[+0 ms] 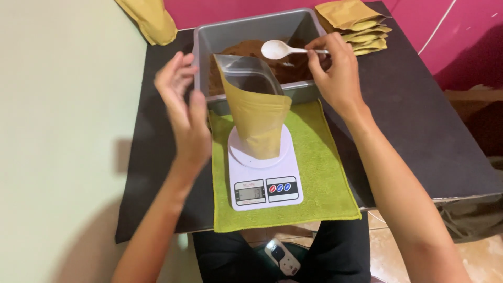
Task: Packaging coffee powder by scooping it from a bulk container into individual pouches and weighing them on a digital scale.
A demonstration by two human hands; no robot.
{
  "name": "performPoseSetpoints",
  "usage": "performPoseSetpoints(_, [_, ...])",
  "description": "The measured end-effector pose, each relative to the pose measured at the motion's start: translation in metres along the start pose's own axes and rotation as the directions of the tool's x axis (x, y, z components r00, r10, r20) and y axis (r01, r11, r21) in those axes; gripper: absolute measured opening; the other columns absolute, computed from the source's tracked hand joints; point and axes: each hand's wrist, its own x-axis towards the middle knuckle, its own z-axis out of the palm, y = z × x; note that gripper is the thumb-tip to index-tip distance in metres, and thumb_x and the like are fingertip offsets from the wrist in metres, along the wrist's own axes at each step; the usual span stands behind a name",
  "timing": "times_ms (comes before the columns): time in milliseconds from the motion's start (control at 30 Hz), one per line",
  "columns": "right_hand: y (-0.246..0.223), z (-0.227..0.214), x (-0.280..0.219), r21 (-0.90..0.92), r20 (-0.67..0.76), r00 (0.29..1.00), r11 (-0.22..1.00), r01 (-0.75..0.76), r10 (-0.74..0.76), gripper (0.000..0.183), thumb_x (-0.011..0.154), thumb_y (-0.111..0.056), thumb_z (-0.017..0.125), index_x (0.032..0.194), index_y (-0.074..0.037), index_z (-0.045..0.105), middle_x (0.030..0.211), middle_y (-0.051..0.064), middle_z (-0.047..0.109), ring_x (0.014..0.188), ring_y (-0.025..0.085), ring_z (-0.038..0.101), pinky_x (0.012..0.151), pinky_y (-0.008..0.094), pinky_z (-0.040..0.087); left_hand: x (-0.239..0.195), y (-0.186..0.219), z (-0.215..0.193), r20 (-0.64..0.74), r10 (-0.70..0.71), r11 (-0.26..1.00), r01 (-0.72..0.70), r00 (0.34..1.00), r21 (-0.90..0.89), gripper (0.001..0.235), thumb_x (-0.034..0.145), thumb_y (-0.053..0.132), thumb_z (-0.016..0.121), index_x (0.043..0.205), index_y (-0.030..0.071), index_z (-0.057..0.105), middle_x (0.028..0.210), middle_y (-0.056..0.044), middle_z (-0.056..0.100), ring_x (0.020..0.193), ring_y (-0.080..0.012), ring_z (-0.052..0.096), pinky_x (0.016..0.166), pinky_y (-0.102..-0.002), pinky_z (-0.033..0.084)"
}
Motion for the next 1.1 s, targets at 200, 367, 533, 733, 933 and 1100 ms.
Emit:
performPoseSetpoints(200, [0.004,-0.003,-0.002,-0.066,-0.074,0.995,0.996,0.057,-0.062,0.007,0.106,0.003,0.062,0.108,-0.003,0.064,0.095,0.007,0.059,0.083,0.024,0.052,0.088,0.038,0.037,0.019,-0.057,-0.027,0.080,0.217,0.895,-0.231,0.973,0.383,0.015,0.110,0.006,0.046,0.105,-0.003,0.057,0.105,-0.017,0.054,0.099,-0.0297,0.052,0.085,-0.037,0.046])
performPoseSetpoints(367, [0.014,-0.001,-0.007,-0.093,-0.073,0.993,0.992,0.086,-0.092,0.008,0.105,0.004,0.062,0.107,-0.003,0.066,0.101,0.008,0.064,0.084,0.023,0.056,0.089,0.039,0.034,-0.003,-0.076,-0.034,0.223,0.170,0.822,-0.263,0.960,0.506,0.017,0.109,0.014,0.053,0.104,0.000,0.059,0.105,-0.014,0.056,0.093,-0.0294,0.054,0.083,-0.039,0.043])
performPoseSetpoints(533, [0.011,-0.003,-0.006,-0.103,-0.069,0.992,0.990,0.093,-0.101,0.005,0.109,0.003,0.063,0.108,-0.002,0.065,0.101,0.008,0.062,0.079,0.023,0.055,0.091,0.041,0.033,-0.002,-0.078,-0.031,0.224,0.176,0.825,-0.268,0.959,0.498,0.012,0.107,0.010,0.055,0.098,0.002,0.055,0.102,-0.012,0.054,0.092,-0.0282,0.054,0.084,-0.039,0.042])
performPoseSetpoints(733, [0.011,-0.002,-0.007,-0.109,-0.056,0.995,0.991,0.076,-0.083,0.008,0.109,0.004,0.063,0.108,-0.003,0.065,0.097,0.006,0.061,0.078,0.020,0.053,0.091,0.040,0.033,-0.005,-0.080,-0.029,0.196,0.114,0.865,-0.194,0.974,0.463,0.012,0.107,0.012,0.053,0.100,0.002,0.054,0.105,-0.011,0.052,0.096,-0.0263,0.054,0.086,-0.038,0.044])
performPoseSetpoints(933, [0.010,-0.001,-0.008,-0.073,-0.047,0.998,0.996,0.049,-0.053,0.007,0.109,0.003,0.062,0.106,-0.003,0.064,0.098,0.007,0.062,0.074,0.020,0.052,0.091,0.040,0.034,-0.003,-0.074,-0.028,0.192,0.127,0.869,-0.202,0.973,0.452,0.014,0.108,0.011,0.053,0.097,0.002,0.053,0.103,-0.012,0.052,0.093,-0.0263,0.052,0.083,-0.037,0.044])
performPoseSetpoints(1100, [0.009,-0.002,-0.008,-0.075,-0.040,0.998,0.997,0.036,-0.039,0.008,0.109,0.003,0.063,0.105,-0.003,0.063,0.099,0.006,0.063,0.073,0.018,0.052,0.091,0.040,0.037,-0.003,-0.075,-0.029,0.197,0.113,0.873,-0.192,0.974,0.449,0.015,0.108,0.012,0.052,0.098,0.002,0.053,0.104,-0.011,0.052,0.093,-0.0256,0.052,0.082,-0.037,0.045])
